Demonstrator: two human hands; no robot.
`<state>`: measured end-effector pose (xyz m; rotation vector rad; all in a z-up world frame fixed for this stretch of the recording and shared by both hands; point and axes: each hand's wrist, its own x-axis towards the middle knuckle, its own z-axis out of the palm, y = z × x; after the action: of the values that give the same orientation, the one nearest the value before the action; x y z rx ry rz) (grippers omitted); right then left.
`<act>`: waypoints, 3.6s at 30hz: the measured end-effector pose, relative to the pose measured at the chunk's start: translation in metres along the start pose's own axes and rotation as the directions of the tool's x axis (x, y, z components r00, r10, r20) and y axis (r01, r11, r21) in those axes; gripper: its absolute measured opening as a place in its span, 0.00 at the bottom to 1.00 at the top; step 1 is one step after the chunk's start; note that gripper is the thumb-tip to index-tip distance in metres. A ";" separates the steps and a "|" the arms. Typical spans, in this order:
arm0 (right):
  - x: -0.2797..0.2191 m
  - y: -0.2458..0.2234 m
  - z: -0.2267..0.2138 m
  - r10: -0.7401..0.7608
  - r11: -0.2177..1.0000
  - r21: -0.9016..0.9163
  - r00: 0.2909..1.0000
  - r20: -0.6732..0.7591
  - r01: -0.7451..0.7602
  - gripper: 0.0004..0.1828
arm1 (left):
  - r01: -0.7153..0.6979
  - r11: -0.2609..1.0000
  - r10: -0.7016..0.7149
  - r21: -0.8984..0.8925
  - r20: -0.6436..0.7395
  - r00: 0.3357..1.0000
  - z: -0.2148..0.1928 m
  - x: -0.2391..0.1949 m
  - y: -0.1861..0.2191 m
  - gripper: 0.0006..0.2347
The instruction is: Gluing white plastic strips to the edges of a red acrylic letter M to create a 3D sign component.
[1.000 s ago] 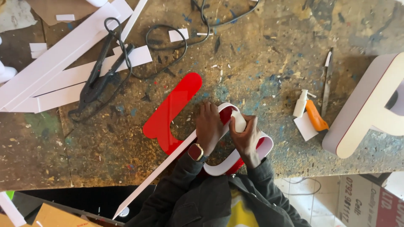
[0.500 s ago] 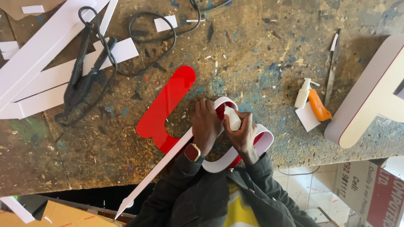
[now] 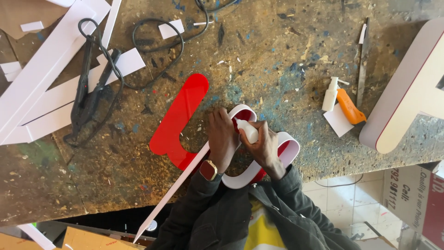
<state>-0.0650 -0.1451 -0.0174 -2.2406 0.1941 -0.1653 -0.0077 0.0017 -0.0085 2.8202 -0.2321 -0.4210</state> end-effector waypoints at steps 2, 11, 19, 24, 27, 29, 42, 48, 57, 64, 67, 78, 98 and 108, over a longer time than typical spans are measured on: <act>0.000 0.001 -0.002 -0.006 1.000 0.006 1.000 0.022 0.005 0.24 | -0.012 1.000 0.012 0.006 0.017 1.000 -0.002 0.001 0.001 0.18; -0.011 0.002 -0.006 0.029 0.999 0.042 0.999 -0.015 -0.028 0.24 | -0.006 0.996 0.019 -0.094 0.137 0.990 -0.033 0.001 0.006 0.20; 0.022 0.024 -0.068 0.036 0.970 0.236 0.919 -0.392 0.062 0.20 | 0.009 0.989 0.008 -0.148 0.111 0.994 -0.019 0.001 0.001 0.17; 0.111 0.039 -0.082 0.158 0.981 0.143 0.970 -0.183 -0.133 0.31 | -0.045 0.997 0.047 -0.059 0.034 0.998 -0.035 -0.003 0.009 0.20; 0.138 0.064 -0.066 0.106 0.988 0.132 0.977 -0.186 -0.082 0.27 | -0.081 0.997 0.081 0.018 -0.046 0.996 -0.018 -0.004 0.003 0.24; 0.134 0.057 -0.082 0.093 0.994 0.080 0.974 -0.205 -0.078 0.30 | -0.092 0.996 0.093 0.011 -0.096 0.991 -0.021 -0.003 0.005 0.25; 0.055 0.154 -0.129 0.147 0.956 -0.192 0.928 -0.341 -0.222 0.17 | -0.131 0.984 0.159 0.124 -0.243 0.957 -0.040 -0.010 0.014 0.17; 0.057 0.143 -0.096 0.255 0.915 -0.241 0.927 -0.275 -0.323 0.22 | -0.108 0.986 0.135 0.125 -0.229 0.964 -0.025 -0.009 0.011 0.20; 0.037 0.100 -0.121 0.576 0.686 0.559 0.817 -0.024 -0.466 0.26 | -0.084 0.987 0.102 0.134 -0.133 0.986 -0.010 -0.004 0.002 0.21; 0.015 0.035 -0.135 0.151 0.807 0.494 0.922 0.356 -0.323 0.21 | -0.044 0.987 0.063 0.155 -0.122 0.991 -0.007 -0.005 0.004 0.21; 0.022 0.011 -0.127 -0.159 0.861 0.487 0.831 0.533 -0.147 0.23 | -0.070 0.987 0.087 0.144 -0.117 0.989 -0.021 -0.010 0.010 0.21; 0.036 0.067 -0.052 0.069 0.996 -0.074 0.934 0.350 -0.046 0.25 | -0.053 0.982 0.075 0.181 -0.112 0.991 -0.019 -0.002 0.008 0.37; 0.050 0.047 -0.069 -0.063 0.975 -0.208 0.993 0.104 0.084 0.30 | -0.030 0.985 0.039 0.167 -0.055 0.998 -0.014 0.000 0.005 0.23; 0.041 -0.023 -0.054 0.434 0.881 -0.047 0.766 0.475 -0.471 0.30 | -0.040 0.993 0.038 0.112 0.019 0.999 -0.039 -0.003 0.017 0.33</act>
<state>-0.0328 -0.1803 0.0366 -2.0184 0.4468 0.6285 -0.0006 -0.0037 0.0335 2.9178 -0.3238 -0.4358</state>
